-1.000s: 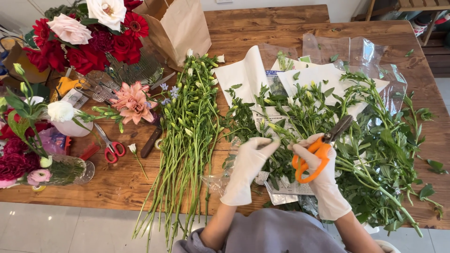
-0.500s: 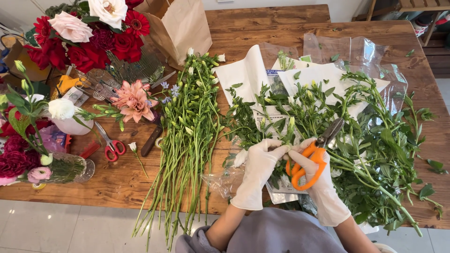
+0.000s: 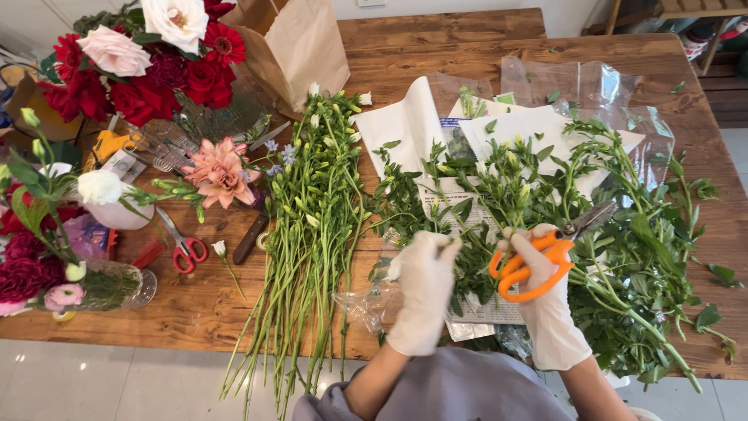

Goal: The person trims the leaves and lower stems of several long-stemmed flowers using orange-handled shears. The person holds each stem with a gloved hand, cuts away foliage, and places the trimmed stems into a vase on the table.

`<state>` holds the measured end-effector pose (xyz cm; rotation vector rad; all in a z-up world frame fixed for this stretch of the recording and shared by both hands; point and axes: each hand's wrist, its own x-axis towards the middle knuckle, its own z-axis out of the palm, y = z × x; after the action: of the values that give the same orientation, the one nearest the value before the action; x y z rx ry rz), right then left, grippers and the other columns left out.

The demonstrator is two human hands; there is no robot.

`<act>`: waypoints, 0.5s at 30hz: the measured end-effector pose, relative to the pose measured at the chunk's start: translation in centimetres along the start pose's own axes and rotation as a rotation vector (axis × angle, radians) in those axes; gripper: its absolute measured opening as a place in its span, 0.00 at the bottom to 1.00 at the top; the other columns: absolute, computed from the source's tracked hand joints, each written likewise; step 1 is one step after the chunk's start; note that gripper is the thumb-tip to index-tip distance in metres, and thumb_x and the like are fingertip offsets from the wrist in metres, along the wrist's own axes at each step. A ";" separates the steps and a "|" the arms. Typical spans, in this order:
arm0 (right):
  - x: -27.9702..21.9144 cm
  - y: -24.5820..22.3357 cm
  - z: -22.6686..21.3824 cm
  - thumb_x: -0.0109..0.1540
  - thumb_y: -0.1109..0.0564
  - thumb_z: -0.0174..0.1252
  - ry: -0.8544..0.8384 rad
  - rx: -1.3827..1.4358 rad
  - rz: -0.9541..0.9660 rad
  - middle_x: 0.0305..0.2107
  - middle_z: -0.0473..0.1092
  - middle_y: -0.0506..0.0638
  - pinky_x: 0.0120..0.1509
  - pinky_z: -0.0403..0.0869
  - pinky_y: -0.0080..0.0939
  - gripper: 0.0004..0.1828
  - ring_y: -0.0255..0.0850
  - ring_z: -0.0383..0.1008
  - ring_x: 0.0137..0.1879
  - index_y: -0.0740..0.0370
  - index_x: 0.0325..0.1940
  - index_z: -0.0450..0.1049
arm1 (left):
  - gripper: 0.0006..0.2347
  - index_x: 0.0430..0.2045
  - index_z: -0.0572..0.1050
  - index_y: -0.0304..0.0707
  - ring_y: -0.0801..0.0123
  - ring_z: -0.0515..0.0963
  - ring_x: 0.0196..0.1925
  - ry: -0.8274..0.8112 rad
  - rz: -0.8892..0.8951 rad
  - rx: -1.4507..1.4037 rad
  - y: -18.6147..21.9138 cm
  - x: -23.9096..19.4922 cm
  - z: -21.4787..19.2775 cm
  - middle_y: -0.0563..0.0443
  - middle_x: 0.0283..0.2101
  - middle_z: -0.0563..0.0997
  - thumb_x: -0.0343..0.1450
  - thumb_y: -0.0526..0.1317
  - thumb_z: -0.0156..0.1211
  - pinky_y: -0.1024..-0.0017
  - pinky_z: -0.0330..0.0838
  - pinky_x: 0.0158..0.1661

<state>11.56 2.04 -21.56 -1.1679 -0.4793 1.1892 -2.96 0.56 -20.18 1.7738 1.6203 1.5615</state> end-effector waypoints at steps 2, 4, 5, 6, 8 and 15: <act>0.6 0.9 -0.9 0.61 0.66 0.60 -0.121 -0.063 -0.115 0.36 0.74 0.54 0.45 0.76 0.40 0.19 0.46 0.79 0.37 0.50 0.43 0.58 | 0.16 0.32 0.76 0.43 0.59 0.83 0.37 -0.272 -0.661 0.070 0.6 2.6 -2.4 0.52 0.31 0.84 0.60 0.49 0.74 0.63 0.74 0.39; -0.5 0.6 -0.3 0.60 0.67 0.60 -0.163 -0.064 -0.126 0.35 0.74 0.57 0.44 0.77 0.42 0.18 0.48 0.80 0.36 0.52 0.42 0.59 | 0.15 0.33 0.79 0.47 0.68 0.83 0.38 -0.294 -0.702 -0.035 -0.8 2.8 -2.4 0.56 0.33 0.84 0.60 0.50 0.73 0.70 0.74 0.41; -1.1 0.5 0.0 0.60 0.68 0.59 -0.205 -0.068 -0.138 0.34 0.75 0.59 0.42 0.78 0.44 0.17 0.49 0.81 0.35 0.53 0.41 0.59 | 0.14 0.34 0.81 0.50 0.76 0.83 0.40 -0.316 -0.743 -0.142 -1.5 3.0 -2.5 0.61 0.35 0.85 0.61 0.51 0.73 0.76 0.74 0.43; -1.0 0.8 0.1 0.60 0.68 0.59 -0.208 -0.068 -0.137 0.34 0.75 0.59 0.42 0.78 0.44 0.17 0.49 0.81 0.35 0.53 0.41 0.59 | 0.14 0.34 0.81 0.50 0.76 0.83 0.40 -0.313 -0.744 -0.142 -0.3 3.3 -2.9 0.61 0.35 0.85 0.61 0.51 0.73 0.76 0.74 0.43; -0.8 1.6 0.1 0.60 0.70 0.58 -0.274 -0.033 -0.169 0.33 0.74 0.60 0.40 0.78 0.45 0.16 0.51 0.80 0.33 0.56 0.39 0.60 | 0.22 0.41 0.81 0.41 0.73 0.81 0.39 -0.349 -0.838 -0.455 2.1 4.0 -3.9 0.52 0.38 0.84 0.60 0.55 0.75 0.74 0.74 0.45; -1.2 2.6 0.3 0.59 0.70 0.60 -0.358 -0.025 -0.146 0.33 0.72 0.56 0.43 0.78 0.48 0.16 0.48 0.78 0.36 0.57 0.39 0.60 | 0.14 0.34 0.82 0.41 0.81 0.78 0.32 -0.242 -0.773 -0.524 0.8 2.6 -2.1 0.56 0.30 0.84 0.58 0.41 0.78 0.80 0.72 0.38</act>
<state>9.69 0.89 -23.41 -0.9248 -0.8378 1.2715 -4.75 1.54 -17.49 0.8622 1.3588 1.1801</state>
